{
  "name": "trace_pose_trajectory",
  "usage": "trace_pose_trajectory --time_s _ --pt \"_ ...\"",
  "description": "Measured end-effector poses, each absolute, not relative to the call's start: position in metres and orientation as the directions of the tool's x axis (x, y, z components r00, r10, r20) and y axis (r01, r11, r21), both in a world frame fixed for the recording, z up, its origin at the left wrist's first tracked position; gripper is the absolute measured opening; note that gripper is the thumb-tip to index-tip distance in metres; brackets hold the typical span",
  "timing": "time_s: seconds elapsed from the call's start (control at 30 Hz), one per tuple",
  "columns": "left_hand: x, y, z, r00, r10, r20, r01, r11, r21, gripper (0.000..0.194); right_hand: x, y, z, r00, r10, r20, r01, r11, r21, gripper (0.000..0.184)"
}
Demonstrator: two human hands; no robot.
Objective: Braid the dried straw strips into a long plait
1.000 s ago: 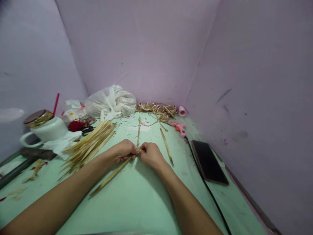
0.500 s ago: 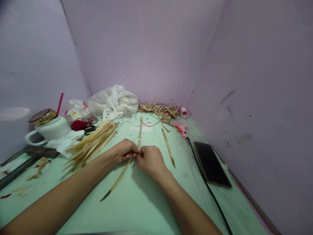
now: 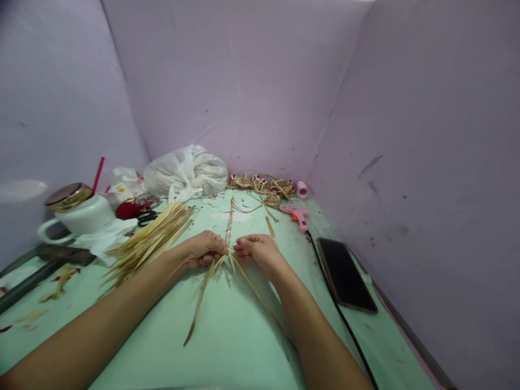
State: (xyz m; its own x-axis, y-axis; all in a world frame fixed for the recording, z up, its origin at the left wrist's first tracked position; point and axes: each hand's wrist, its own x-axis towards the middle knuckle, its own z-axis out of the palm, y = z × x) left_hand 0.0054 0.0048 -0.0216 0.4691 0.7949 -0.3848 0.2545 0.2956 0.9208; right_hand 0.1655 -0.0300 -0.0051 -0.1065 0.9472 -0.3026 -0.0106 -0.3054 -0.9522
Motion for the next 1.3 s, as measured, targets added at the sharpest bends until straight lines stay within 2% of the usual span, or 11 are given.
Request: trace_pose_trajectory --time_s 0.1,0.17,0.53,0.73,0.83,0.97,1.03,1.1,1.17,1.23,1.3 --pt "0.005 0.005 -0.025 0.467 0.799 -0.380 0.275 0.277 0.921 0.016 0.155 -0.033 -0.010 -0.275 0.888 -0.368 -0.068 -0.400 -0.914 0.008" --pt "0.005 0.006 -0.027 0.457 0.803 -0.382 0.302 0.264 0.916 0.016 0.149 -0.034 -0.015 -0.295 0.880 -0.373 -0.061 -0.407 -0.911 0.008" --pt "0.006 0.003 -0.018 0.417 0.823 -0.387 0.493 0.152 0.856 0.006 0.146 -0.029 -0.026 -0.068 0.938 -0.340 0.201 -0.321 -0.926 0.011" --pt "0.005 -0.007 0.004 0.275 0.869 -0.411 0.693 0.117 0.712 0.009 0.145 -0.029 -0.027 -0.066 0.944 -0.323 0.195 -0.305 -0.932 0.008" --pt "0.015 -0.022 0.007 0.245 0.914 -0.324 0.753 0.031 0.657 0.007 0.145 -0.030 -0.027 -0.079 0.932 -0.355 0.107 -0.346 -0.932 0.006" --pt "0.031 -0.041 0.000 0.191 0.980 -0.055 0.821 -0.129 0.556 0.003 0.146 -0.029 -0.030 -0.089 0.921 -0.380 0.001 -0.382 -0.924 0.008" --pt "0.032 -0.042 -0.001 0.214 0.977 -0.013 0.817 -0.172 0.550 0.005 0.148 -0.028 -0.031 -0.116 0.917 -0.382 -0.037 -0.388 -0.921 0.008" --pt "0.027 -0.035 0.002 0.236 0.967 -0.100 0.785 -0.129 0.605 0.009 0.150 -0.028 -0.030 -0.172 0.909 -0.379 -0.051 -0.392 -0.918 0.006" --pt "0.020 -0.025 0.008 0.194 0.956 -0.220 0.705 0.020 0.709 0.012 0.152 -0.028 -0.029 -0.232 0.897 -0.375 -0.040 -0.394 -0.918 0.007" --pt "0.014 -0.016 0.011 0.170 0.927 -0.334 0.554 0.191 0.811 0.009 0.153 -0.028 -0.027 -0.268 0.886 -0.378 -0.023 -0.398 -0.917 0.012" --pt "0.012 -0.010 0.009 0.249 0.846 -0.471 0.409 0.349 0.843 0.006 0.153 -0.028 -0.026 -0.289 0.883 -0.370 -0.023 -0.392 -0.920 0.014"
